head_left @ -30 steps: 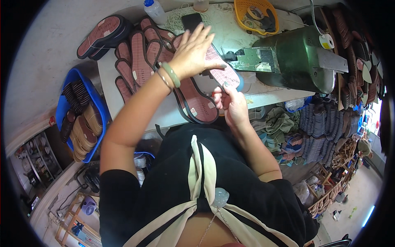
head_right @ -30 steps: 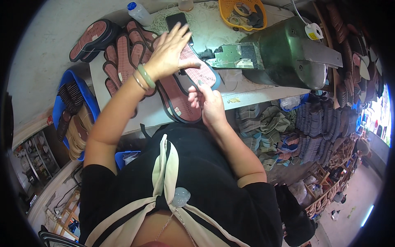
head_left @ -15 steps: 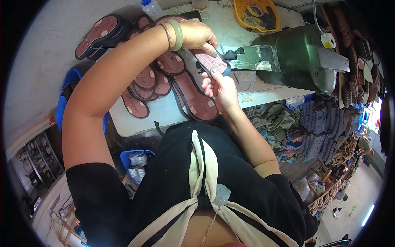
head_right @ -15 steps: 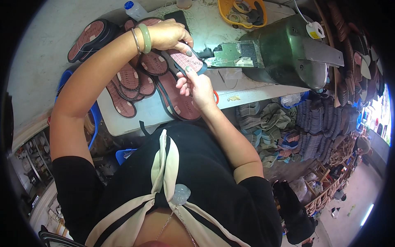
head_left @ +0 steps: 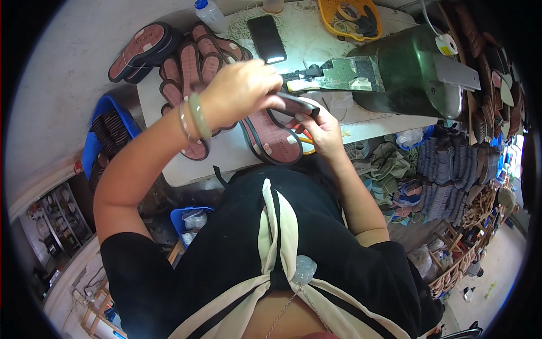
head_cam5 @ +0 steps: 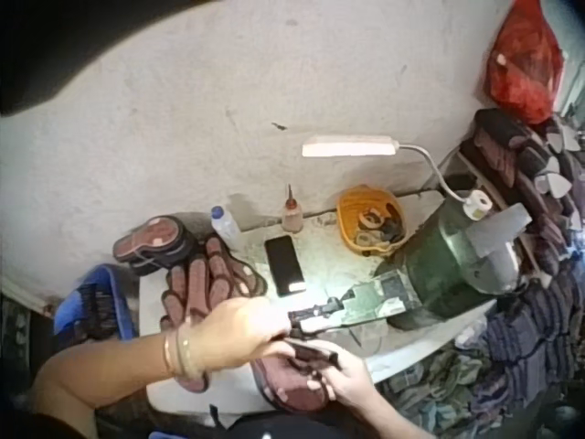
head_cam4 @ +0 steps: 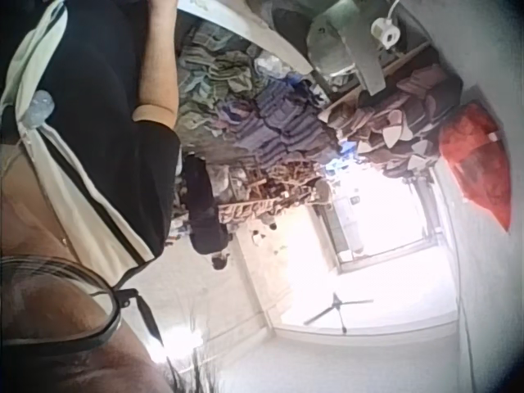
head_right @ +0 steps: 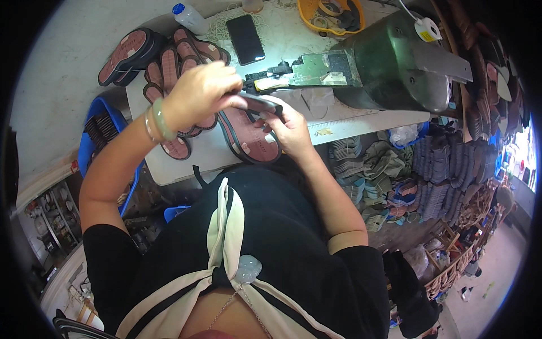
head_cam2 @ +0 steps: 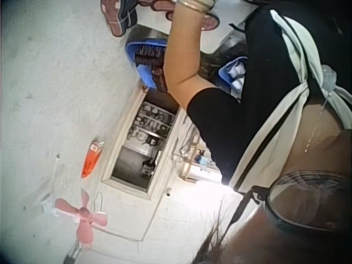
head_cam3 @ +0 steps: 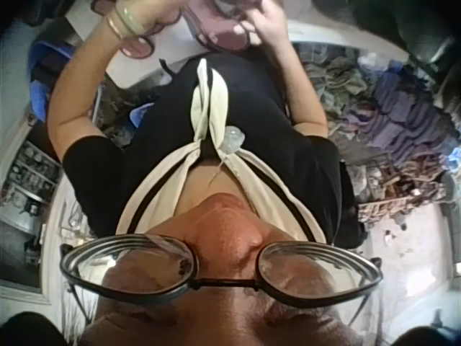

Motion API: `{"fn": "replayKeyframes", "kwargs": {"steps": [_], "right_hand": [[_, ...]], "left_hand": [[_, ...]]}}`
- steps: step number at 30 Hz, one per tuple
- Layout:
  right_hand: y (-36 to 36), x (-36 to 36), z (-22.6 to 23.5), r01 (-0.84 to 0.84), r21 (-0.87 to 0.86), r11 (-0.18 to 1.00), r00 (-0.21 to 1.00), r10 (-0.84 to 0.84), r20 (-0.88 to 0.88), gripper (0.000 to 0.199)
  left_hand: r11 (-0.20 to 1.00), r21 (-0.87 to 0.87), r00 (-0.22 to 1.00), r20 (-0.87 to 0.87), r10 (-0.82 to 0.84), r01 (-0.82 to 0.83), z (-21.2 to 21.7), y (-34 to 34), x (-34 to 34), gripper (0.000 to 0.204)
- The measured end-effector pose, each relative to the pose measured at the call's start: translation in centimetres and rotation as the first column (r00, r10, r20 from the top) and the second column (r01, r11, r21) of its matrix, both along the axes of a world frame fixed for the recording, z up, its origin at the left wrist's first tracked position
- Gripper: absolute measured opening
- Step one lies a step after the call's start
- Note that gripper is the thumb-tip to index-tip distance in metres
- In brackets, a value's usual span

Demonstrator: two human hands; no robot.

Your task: The person assembles pink sandals by hand, attaching straps to the soles and using a green machine to secure them. They handle multiple sandals, stacking them on the table and in a blue bin. The workspace is cluttered with materials and tools.

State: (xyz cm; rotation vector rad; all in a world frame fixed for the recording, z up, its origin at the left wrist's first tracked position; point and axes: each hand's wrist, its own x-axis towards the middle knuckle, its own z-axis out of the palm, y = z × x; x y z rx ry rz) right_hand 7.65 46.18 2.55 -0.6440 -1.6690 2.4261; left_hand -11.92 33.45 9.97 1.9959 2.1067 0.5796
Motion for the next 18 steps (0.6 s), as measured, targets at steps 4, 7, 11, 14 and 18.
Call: {"fn": "replayKeyframes", "kwargs": {"steps": [4, 7, 11, 14, 18], "right_hand": [[1.2, 1.2, 1.1, -0.022, 0.437, 0.899, 0.955, 0.148, -0.257, 0.040], [0.7, 2.1, 1.8, -0.055, 0.405, 0.913, 0.935, 0.189, -0.300, 0.043], [-1.4, 3.0, 2.3, 0.133, 0.129, 0.983, 0.968, -0.101, -0.229, 0.038], [-2.3, 4.5, 2.3, -0.012, -0.036, 0.999, 0.982, 0.006, -0.188, 0.043], [-4.0, 5.3, 4.5, 0.002, 0.064, 0.998, 0.991, 0.007, -0.132, 0.024]], "left_hand": [[0.963, -0.253, 0.947, 0.322, -0.012, 0.098, 2.5, -3.1, 2.9, 0.054], [0.871, -0.453, 0.805, 0.580, 0.126, 0.190, 4.0, -3.7, 4.0, 0.064], [0.978, -0.193, 0.946, 0.295, 0.135, -0.080, 3.6, -5.6, 6.6, 0.068], [0.979, -0.067, 0.960, 0.194, 0.204, -0.194, 3.2, -6.7, 7.8, 0.072], [0.975, -0.030, 0.975, 0.034, 0.221, -0.220, 3.6, -7.6, 8.8, 0.075]]}}
